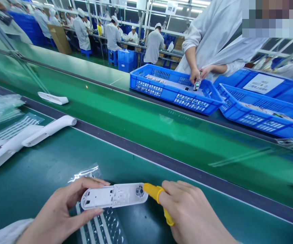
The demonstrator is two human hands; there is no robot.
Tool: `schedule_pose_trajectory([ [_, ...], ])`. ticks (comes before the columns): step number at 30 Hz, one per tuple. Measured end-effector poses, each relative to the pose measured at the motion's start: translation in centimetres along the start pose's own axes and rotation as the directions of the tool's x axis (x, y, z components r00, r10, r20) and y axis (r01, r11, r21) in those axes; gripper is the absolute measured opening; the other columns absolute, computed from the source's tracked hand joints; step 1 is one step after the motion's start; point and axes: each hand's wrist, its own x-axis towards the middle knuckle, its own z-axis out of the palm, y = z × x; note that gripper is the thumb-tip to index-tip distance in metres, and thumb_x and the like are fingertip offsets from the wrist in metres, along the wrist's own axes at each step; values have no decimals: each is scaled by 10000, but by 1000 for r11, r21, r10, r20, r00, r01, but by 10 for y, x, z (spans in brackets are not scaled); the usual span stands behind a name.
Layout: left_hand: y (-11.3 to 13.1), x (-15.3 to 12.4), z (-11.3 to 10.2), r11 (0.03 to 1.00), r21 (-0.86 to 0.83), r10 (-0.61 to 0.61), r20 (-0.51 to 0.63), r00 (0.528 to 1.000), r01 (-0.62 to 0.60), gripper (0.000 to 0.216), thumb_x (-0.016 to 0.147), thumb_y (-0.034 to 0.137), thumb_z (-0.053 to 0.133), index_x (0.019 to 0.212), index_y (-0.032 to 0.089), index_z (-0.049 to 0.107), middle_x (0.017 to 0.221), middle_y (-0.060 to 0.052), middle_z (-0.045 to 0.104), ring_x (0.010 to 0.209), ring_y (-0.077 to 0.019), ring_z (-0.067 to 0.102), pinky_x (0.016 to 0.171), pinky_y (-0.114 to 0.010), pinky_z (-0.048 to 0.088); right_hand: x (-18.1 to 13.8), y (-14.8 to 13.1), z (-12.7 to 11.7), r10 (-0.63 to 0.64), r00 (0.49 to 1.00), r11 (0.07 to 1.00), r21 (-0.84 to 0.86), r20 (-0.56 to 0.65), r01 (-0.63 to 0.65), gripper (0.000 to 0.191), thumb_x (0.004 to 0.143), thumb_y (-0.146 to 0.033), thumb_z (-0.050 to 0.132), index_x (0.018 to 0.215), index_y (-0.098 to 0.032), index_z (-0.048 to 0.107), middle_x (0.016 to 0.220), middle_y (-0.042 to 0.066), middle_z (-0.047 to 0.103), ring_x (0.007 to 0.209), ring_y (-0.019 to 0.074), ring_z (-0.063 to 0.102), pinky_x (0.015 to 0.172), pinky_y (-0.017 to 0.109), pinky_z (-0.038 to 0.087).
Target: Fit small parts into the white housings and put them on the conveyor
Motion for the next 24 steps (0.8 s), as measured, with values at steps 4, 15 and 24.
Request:
schedule_pose_trajectory([
  [4, -2, 3, 1, 999, -37, -18, 1, 1000, 18, 210, 699, 182, 631, 892, 234, 564, 1048, -28, 646, 950, -218, 603, 740, -269, 519, -1, 4, -3, 19, 999, 1000, -24, -50, -20, 273, 523, 42, 318, 550, -214, 408, 507, 12, 498, 419, 157, 431, 414, 273, 218],
  [15, -4, 1, 2, 998, 50, -24, -12, 1000, 25, 188, 718, 203, 612, 900, 238, 579, 1070, -31, 643, 956, -226, 604, 714, -259, 530, 6, 13, 3, 109, 994, 965, 238, 26, -112, 128, 818, -141, 440, 838, -197, 553, 871, 72, 577, 754, 198, 533, 598, 310, 450],
  [24, -12, 2, 0, 983, 173, 88, -145, 985, -62, 313, 698, 234, 623, 1003, 265, 559, 1119, -50, 602, 1030, -266, 560, 787, -332, 522, 30, 5, 47, 104, 991, 743, 656, 84, -133, 246, 725, -83, 547, 931, -211, 504, 855, -10, 590, 779, 142, 572, 684, 244, 470],
])
